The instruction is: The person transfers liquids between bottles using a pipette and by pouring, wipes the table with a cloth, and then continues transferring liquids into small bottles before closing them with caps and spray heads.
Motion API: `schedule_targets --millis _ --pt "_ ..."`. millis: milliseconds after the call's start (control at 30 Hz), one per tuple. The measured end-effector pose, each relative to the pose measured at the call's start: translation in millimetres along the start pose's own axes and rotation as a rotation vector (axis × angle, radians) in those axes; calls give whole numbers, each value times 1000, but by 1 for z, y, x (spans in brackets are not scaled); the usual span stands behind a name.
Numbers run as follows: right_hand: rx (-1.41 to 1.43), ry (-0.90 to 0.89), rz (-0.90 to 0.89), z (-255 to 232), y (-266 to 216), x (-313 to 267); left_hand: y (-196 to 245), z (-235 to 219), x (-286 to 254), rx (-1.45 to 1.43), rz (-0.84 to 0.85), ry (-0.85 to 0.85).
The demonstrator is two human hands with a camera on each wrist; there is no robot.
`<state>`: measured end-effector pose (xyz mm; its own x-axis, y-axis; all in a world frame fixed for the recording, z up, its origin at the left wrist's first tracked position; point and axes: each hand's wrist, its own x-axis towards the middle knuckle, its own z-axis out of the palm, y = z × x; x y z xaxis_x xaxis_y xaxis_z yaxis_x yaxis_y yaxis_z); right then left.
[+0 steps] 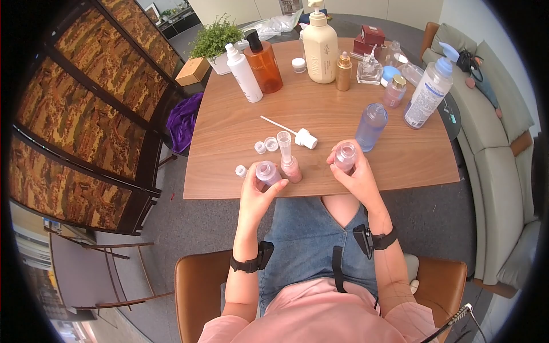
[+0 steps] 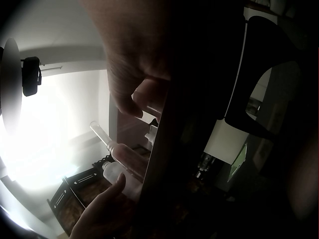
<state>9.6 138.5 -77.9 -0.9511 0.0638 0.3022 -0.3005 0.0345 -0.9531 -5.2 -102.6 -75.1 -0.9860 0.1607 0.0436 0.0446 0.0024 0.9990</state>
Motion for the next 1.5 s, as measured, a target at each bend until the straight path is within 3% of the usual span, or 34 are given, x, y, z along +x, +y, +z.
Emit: schedule_targets --millis 867,1167,1500 --pt "30 8 -8 1 0 0 13 3 -6 -52 -37 -28" --pt "20 3 21 0 0 0 20 20 -23 217 230 54" --pt "6 -7 11 -1 -1 0 34 35 -38 254 264 31"
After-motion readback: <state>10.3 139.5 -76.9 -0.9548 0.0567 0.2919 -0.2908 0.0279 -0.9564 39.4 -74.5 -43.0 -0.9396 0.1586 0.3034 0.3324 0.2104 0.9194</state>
